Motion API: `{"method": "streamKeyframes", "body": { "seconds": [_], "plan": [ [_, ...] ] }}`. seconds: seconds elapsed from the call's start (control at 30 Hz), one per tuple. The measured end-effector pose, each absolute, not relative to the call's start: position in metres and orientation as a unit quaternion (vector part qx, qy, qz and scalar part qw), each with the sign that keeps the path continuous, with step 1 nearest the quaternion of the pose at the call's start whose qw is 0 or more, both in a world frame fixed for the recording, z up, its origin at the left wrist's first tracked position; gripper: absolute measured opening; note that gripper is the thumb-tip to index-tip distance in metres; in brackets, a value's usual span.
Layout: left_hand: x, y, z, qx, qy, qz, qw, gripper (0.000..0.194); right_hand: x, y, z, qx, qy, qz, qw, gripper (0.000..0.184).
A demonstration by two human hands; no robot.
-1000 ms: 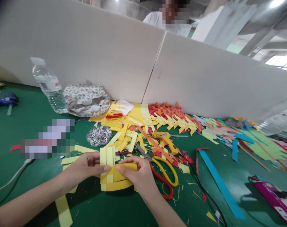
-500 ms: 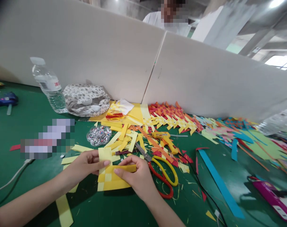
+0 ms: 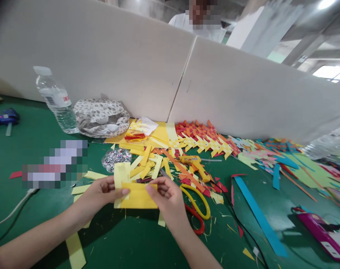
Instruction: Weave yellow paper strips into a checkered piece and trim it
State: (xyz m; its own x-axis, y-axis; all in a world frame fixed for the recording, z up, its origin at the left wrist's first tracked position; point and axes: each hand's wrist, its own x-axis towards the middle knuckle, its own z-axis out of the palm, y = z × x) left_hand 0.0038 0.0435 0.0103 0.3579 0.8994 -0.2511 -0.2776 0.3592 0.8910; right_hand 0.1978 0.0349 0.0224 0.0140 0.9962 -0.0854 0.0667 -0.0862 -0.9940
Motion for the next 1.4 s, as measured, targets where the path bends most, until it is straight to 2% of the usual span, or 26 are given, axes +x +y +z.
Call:
{"method": "streamKeyframes", "body": {
  "seconds": [0.1, 0.17, 0.27, 0.33, 0.47, 0.57, 0.83, 0.97, 1.07, 1.2, 1.3, 1.4],
  "plan": [
    [-0.002, 0.049, 0.013, 0.353, 0.435, 0.472, 0.680, 0.032, 0.211, 0.042, 0.024, -0.549, -0.492, 0.418, 0.532, 0.026],
    [-0.004, 0.051, 0.014, 0.332, 0.457, 0.506, 0.652, 0.029, 0.219, 0.046, 0.023, -0.576, -0.533, 0.319, 0.532, 0.024],
    [-0.004, 0.053, 0.017, 0.300, 0.474, 0.535, 0.631, 0.024, 0.223, 0.053, 0.016, -0.577, -0.678, 0.125, 0.437, 0.020],
    [-0.003, 0.053, 0.018, 0.282, 0.473, 0.540, 0.637, 0.022, 0.222, 0.057, 0.010, -0.534, -0.769, 0.035, 0.350, 0.026],
    [-0.001, 0.051, 0.017, 0.287, 0.445, 0.528, 0.665, 0.031, 0.217, 0.063, 0.003, -0.497, -0.838, -0.028, 0.224, 0.035],
    [-0.001, 0.050, 0.013, 0.303, 0.441, 0.515, 0.670, 0.041, 0.217, 0.063, 0.002, -0.489, -0.846, -0.046, 0.205, 0.031],
    [-0.002, 0.050, 0.009, 0.329, 0.438, 0.506, 0.666, 0.036, 0.221, 0.052, 0.013, -0.471, -0.812, -0.037, 0.343, 0.022],
    [-0.002, 0.050, 0.010, 0.327, 0.438, 0.497, 0.673, 0.038, 0.219, 0.044, 0.023, -0.451, -0.830, 0.016, 0.329, 0.012],
    [-0.001, 0.049, 0.013, 0.343, 0.439, 0.481, 0.677, 0.039, 0.217, 0.038, 0.028, -0.487, -0.795, 0.106, 0.347, 0.013],
    [0.002, 0.046, 0.017, 0.381, 0.426, 0.446, 0.688, 0.040, 0.210, 0.035, 0.031, -0.546, -0.683, 0.288, 0.392, 0.026],
    [0.004, 0.045, 0.016, 0.413, 0.422, 0.412, 0.694, 0.040, 0.207, 0.036, 0.031, -0.560, -0.636, 0.381, 0.369, 0.043],
    [0.004, 0.043, 0.011, 0.479, 0.430, 0.368, 0.671, 0.036, 0.208, 0.038, 0.029, -0.551, -0.643, 0.426, 0.317, 0.037]
  ]
}}
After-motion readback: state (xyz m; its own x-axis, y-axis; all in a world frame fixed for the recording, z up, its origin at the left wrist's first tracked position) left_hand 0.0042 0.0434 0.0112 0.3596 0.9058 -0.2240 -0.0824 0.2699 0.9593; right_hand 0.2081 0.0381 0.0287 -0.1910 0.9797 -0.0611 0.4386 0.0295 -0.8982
